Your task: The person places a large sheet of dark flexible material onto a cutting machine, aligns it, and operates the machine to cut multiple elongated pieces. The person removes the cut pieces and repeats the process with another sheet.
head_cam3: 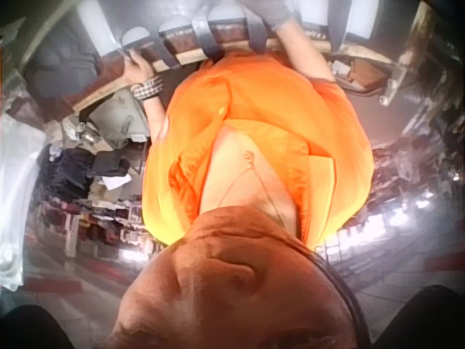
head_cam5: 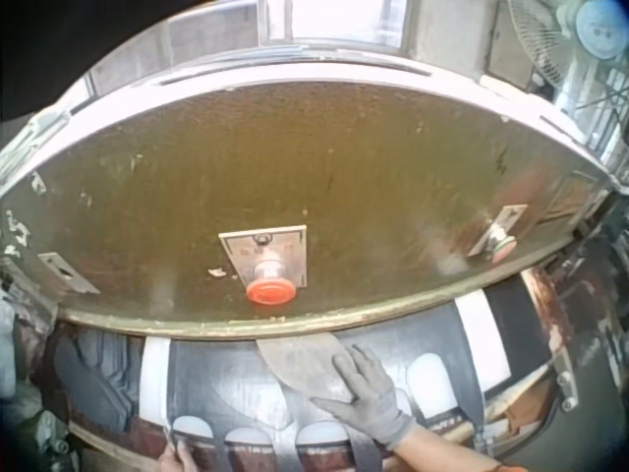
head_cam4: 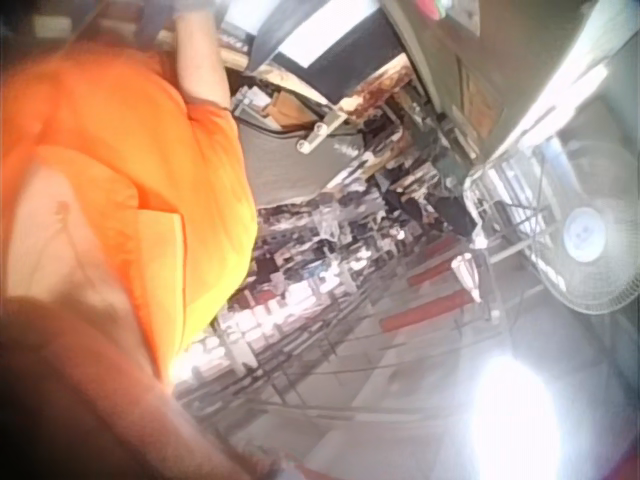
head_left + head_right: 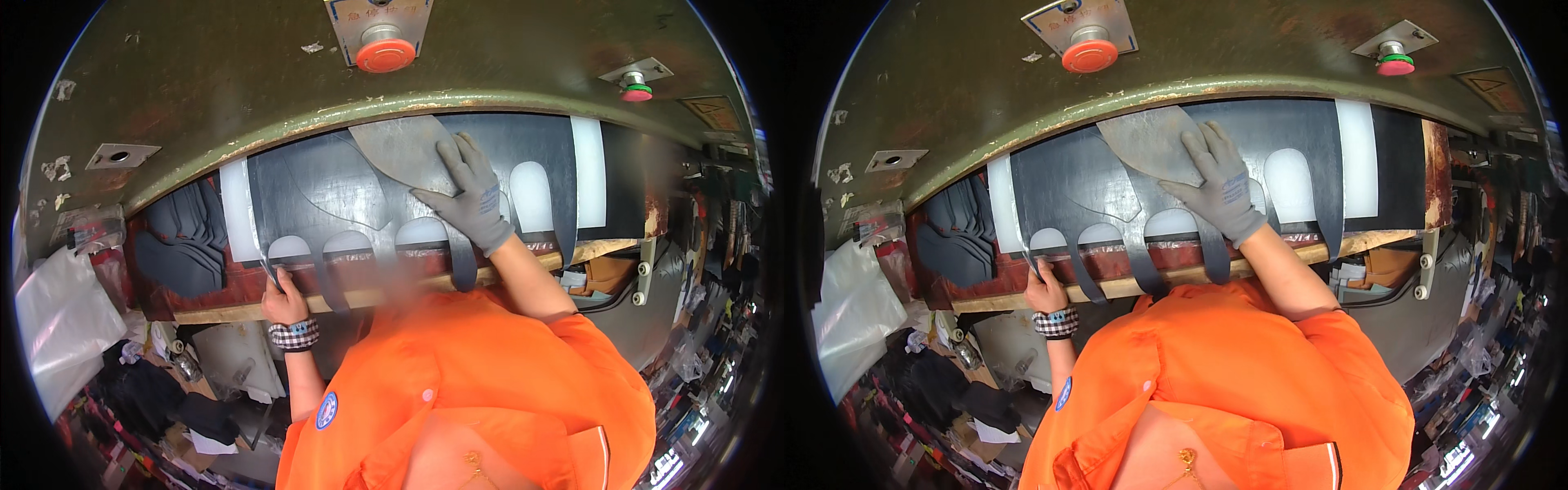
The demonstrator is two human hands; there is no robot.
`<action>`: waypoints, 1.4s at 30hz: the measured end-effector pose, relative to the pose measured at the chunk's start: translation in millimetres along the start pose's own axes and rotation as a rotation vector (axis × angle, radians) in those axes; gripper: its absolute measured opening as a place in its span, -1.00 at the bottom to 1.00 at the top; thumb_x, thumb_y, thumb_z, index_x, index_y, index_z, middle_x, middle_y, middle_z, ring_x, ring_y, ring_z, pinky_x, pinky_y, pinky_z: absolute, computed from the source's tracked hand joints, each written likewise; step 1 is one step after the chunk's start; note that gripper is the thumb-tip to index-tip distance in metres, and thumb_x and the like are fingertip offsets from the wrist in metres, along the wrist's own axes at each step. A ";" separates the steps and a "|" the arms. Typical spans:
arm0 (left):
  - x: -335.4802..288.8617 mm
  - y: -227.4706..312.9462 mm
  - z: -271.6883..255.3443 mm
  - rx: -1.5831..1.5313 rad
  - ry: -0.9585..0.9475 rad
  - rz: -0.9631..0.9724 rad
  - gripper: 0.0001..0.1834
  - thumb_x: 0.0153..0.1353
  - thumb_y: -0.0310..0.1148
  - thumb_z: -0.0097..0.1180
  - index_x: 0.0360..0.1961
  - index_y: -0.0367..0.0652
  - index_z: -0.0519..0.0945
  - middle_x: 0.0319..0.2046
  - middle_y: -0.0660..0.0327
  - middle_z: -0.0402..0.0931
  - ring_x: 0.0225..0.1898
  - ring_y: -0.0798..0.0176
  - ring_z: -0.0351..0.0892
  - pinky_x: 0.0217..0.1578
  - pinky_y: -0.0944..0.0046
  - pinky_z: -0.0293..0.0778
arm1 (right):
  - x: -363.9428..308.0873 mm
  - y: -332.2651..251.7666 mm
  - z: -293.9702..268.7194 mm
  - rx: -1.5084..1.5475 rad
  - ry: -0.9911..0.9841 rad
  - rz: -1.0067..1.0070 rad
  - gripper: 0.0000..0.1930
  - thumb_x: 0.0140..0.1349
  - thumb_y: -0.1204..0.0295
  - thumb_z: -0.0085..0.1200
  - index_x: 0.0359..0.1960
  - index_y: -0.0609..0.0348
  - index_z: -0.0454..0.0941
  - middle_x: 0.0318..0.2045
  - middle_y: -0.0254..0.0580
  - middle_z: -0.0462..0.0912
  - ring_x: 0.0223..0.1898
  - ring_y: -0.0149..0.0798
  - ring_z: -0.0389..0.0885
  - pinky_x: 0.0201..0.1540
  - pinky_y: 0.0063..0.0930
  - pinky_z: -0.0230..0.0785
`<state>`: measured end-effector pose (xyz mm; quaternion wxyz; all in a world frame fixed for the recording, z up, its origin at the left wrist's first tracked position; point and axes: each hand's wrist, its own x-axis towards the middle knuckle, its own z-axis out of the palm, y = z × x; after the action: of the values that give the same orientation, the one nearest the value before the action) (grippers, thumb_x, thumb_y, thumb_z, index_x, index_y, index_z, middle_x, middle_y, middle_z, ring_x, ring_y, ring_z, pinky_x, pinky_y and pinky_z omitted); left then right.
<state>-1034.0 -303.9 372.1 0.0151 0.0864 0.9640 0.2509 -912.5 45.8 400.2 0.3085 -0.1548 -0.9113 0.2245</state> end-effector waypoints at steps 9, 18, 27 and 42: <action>4.7 -12.0 9.4 -0.036 0.114 0.132 -0.54 0.47 -0.04 -0.02 -0.41 -0.17 0.66 -0.80 0.16 0.46 -0.71 0.17 0.55 -0.60 0.13 0.38 | -6.2 6.5 -20.4 0.077 -0.002 0.004 -0.32 -0.04 0.29 0.50 0.12 0.30 0.52 0.07 0.21 0.58 0.14 0.27 0.54 0.16 -0.04 0.46; 16.6 3.2 7.3 -0.033 0.039 0.011 -0.58 0.45 -0.10 -0.01 -0.36 -0.21 0.68 -0.52 0.03 0.66 -0.49 -0.10 0.66 -0.45 -0.03 0.49 | 7.2 27.5 -30.1 0.544 -0.027 0.512 -0.57 0.37 0.37 0.17 0.17 0.40 0.49 -0.02 -0.02 0.70 0.07 -0.19 0.64 0.16 -0.28 0.46; 16.7 4.3 9.2 -0.033 0.049 0.004 -0.58 0.44 -0.07 0.00 -0.30 -0.19 0.70 -0.53 0.06 0.67 -0.49 -0.09 0.66 -0.46 -0.03 0.49 | 36.6 -4.1 -10.2 -0.252 -0.223 0.048 -0.06 -0.10 0.05 0.48 0.34 0.12 0.35 0.20 0.21 0.43 0.30 0.19 0.36 0.29 -0.06 0.33; -25.4 -15.1 -6.5 -0.021 0.088 0.152 -0.66 0.40 -0.20 0.07 -0.40 -0.19 0.70 -0.53 0.08 0.67 -0.50 -0.12 0.62 -0.45 -0.06 0.47 | -10.1 -49.8 -8.9 -0.091 -0.030 0.158 -0.17 -0.25 0.27 0.52 0.19 0.12 0.49 0.06 0.09 0.52 0.02 0.15 0.55 0.05 -0.12 0.46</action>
<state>-1011.9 -324.3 370.0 -0.0458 0.1482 0.9517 0.2648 -906.4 1.9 426.7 0.2689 -0.2365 -0.9101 0.2086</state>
